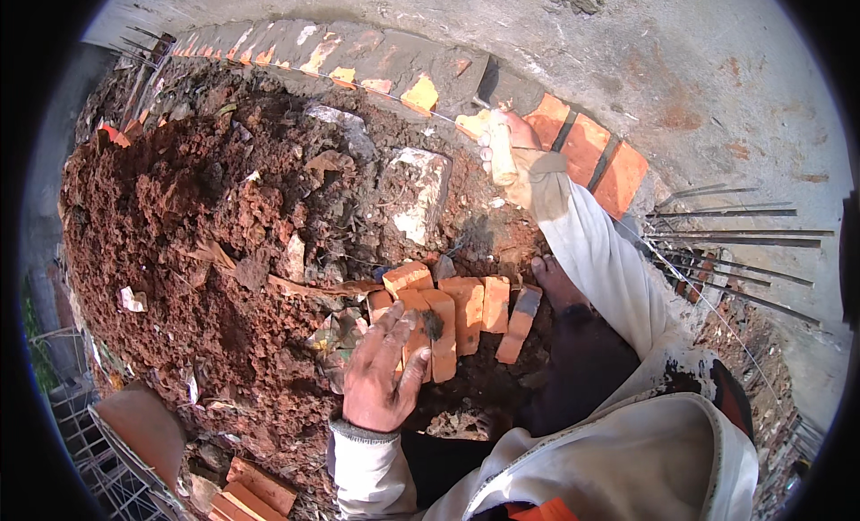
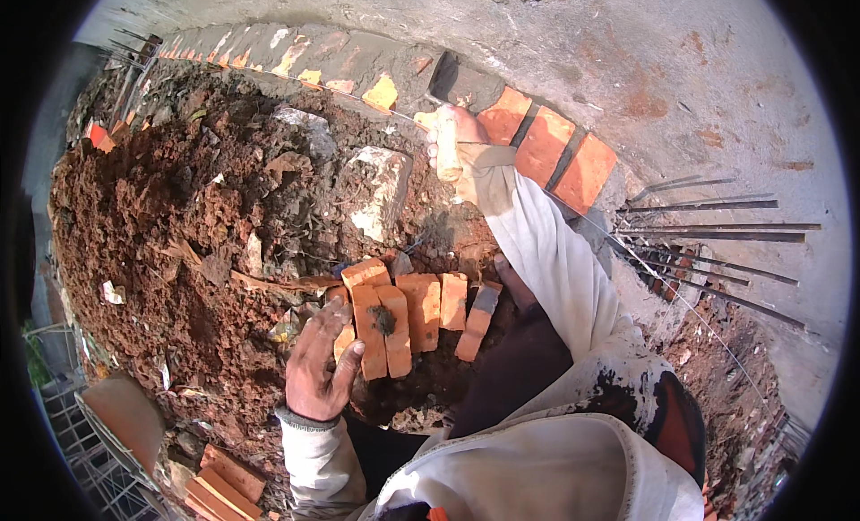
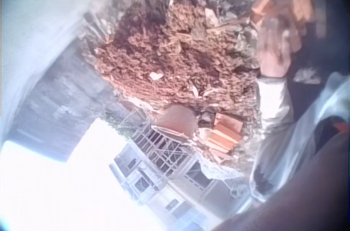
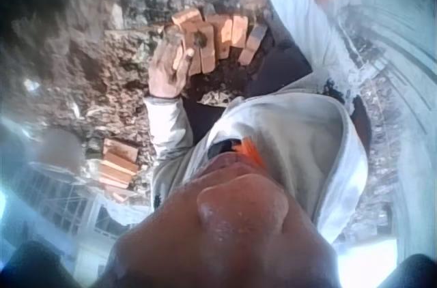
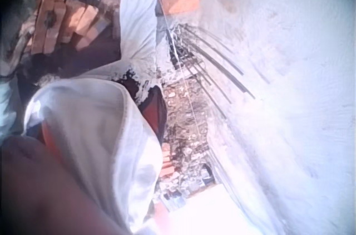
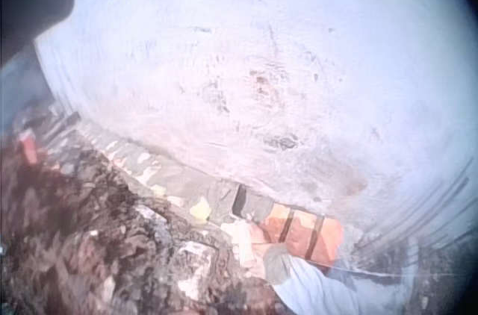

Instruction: The person scoops mortar from a head pan with a trowel and spreads it along a foundation line. They then pick up red bricks one at a time, place them onto the mortar, and tap them into alignment. The person repeats this process to extend a low brick wall.

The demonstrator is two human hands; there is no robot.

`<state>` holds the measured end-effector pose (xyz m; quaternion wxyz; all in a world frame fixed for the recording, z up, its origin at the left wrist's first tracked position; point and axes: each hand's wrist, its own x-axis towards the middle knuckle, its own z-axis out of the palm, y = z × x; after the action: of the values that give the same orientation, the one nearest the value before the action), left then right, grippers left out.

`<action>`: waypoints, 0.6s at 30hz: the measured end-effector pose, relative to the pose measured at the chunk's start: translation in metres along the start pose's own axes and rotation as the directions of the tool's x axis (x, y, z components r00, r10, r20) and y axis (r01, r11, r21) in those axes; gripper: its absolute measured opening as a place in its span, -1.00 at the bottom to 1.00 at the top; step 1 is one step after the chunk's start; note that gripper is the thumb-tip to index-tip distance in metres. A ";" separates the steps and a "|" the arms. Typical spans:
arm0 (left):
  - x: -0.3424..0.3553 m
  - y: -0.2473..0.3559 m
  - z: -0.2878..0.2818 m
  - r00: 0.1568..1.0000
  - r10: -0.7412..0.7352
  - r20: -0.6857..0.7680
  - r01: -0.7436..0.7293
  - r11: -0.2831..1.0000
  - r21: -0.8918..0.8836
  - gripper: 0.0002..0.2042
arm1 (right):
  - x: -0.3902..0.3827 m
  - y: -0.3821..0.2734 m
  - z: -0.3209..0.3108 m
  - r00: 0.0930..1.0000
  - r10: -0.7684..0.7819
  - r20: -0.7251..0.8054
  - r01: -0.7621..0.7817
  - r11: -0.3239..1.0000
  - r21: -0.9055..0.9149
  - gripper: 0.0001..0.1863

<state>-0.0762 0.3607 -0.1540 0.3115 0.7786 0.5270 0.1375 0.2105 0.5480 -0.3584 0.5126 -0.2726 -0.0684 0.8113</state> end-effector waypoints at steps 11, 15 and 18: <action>-0.010 -0.029 0.002 0.999 0.021 -0.045 -0.025 0.994 -0.103 -0.65 | 0.038 -0.079 0.055 0.864 -0.488 0.128 -0.390 -0.808 -0.442 -0.67; -0.018 -0.036 0.002 0.998 -0.016 -0.065 0.007 0.990 -0.142 -0.66 | 0.059 -0.065 0.041 0.931 -0.360 0.056 -0.317 -0.877 -0.361 -0.62; -0.028 -0.043 -0.002 0.998 -0.031 -0.063 0.020 0.986 -0.163 -0.66 | 0.038 -0.064 0.016 0.958 -0.268 0.100 -0.221 -0.915 -0.338 -0.60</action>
<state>-0.1206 0.3467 -0.1762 0.3584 0.7389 0.5339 0.2012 0.2410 0.6132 -0.3339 -0.1148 -0.6417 -0.7583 -0.0048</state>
